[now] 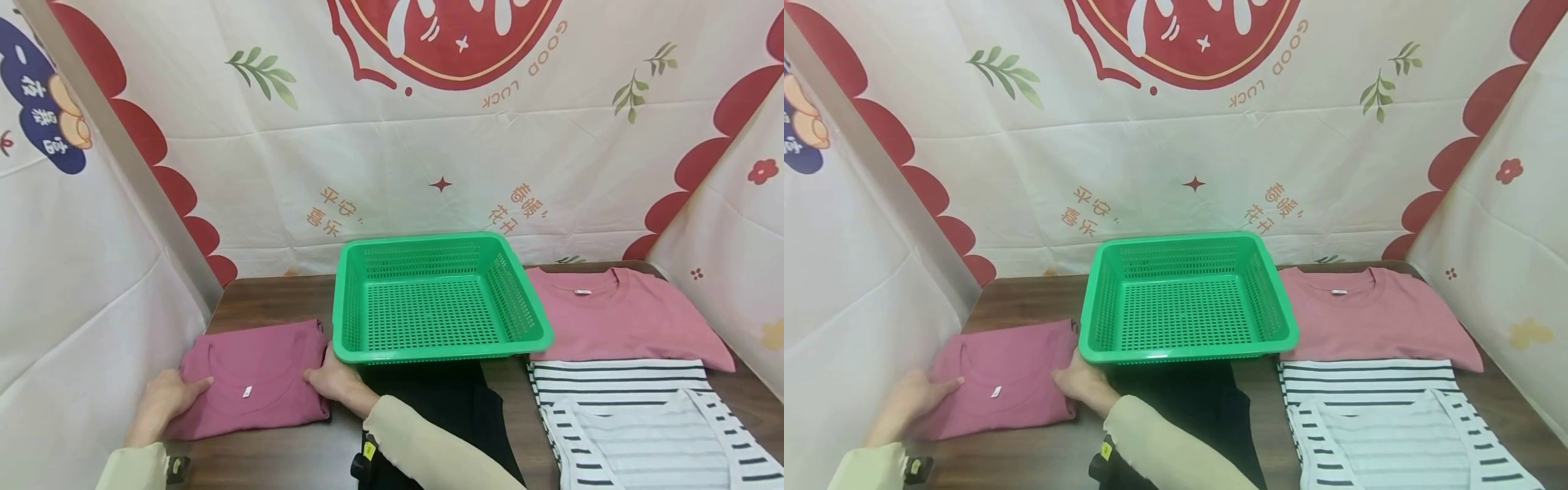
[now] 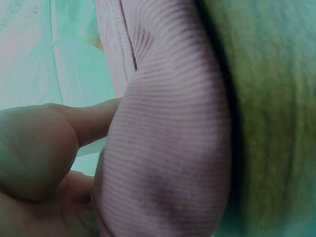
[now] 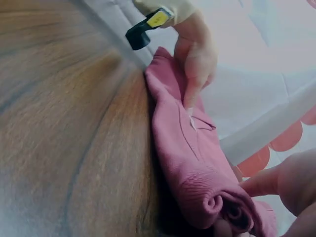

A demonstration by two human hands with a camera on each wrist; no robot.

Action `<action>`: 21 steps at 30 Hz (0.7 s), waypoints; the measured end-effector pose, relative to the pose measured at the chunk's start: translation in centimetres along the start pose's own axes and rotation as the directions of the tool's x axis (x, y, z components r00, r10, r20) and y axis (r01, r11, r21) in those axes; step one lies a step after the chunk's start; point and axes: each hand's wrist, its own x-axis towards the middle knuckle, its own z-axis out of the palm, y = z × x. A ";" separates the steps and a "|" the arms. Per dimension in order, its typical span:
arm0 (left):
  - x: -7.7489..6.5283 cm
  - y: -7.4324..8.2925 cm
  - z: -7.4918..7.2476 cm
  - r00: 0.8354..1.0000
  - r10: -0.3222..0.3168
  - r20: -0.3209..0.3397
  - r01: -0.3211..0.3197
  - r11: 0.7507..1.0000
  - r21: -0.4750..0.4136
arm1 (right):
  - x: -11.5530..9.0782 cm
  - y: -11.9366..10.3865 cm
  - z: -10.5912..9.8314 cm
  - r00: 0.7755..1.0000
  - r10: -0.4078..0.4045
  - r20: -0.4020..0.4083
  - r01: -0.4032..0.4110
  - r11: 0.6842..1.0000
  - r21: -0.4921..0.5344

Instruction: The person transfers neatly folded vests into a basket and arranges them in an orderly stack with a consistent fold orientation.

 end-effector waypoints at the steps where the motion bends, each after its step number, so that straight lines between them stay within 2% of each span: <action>1: 0.0 0.0 0.0 1.000 0.004 -0.002 -0.004 1.000 -0.008 | 0.1 0.1 0.0 1.000 -0.004 -0.007 0.004 1.000 0.009; 6: 0.0 -0.2 0.1 1.000 0.018 -0.001 -0.018 0.999 -0.038 | 0.3 0.3 0.0 0.999 0.033 0.037 -0.036 0.995 0.095; 9: 0.0 -0.1 0.0 1.000 0.025 0.009 -0.025 0.998 -0.050 | 0.2 0.4 0.2 0.997 0.043 0.058 -0.048 0.995 0.092; 17: 0.2 -0.4 0.2 0.999 0.048 0.004 -0.048 0.997 -0.063 | 0.2 0.5 0.5 0.998 -0.031 0.047 0.027 0.996 0.087; 21: 0.3 -0.6 0.3 0.999 0.040 0.001 -0.040 0.997 -0.063 | 0.2 0.5 0.6 0.996 -0.051 0.072 0.045 0.994 0.096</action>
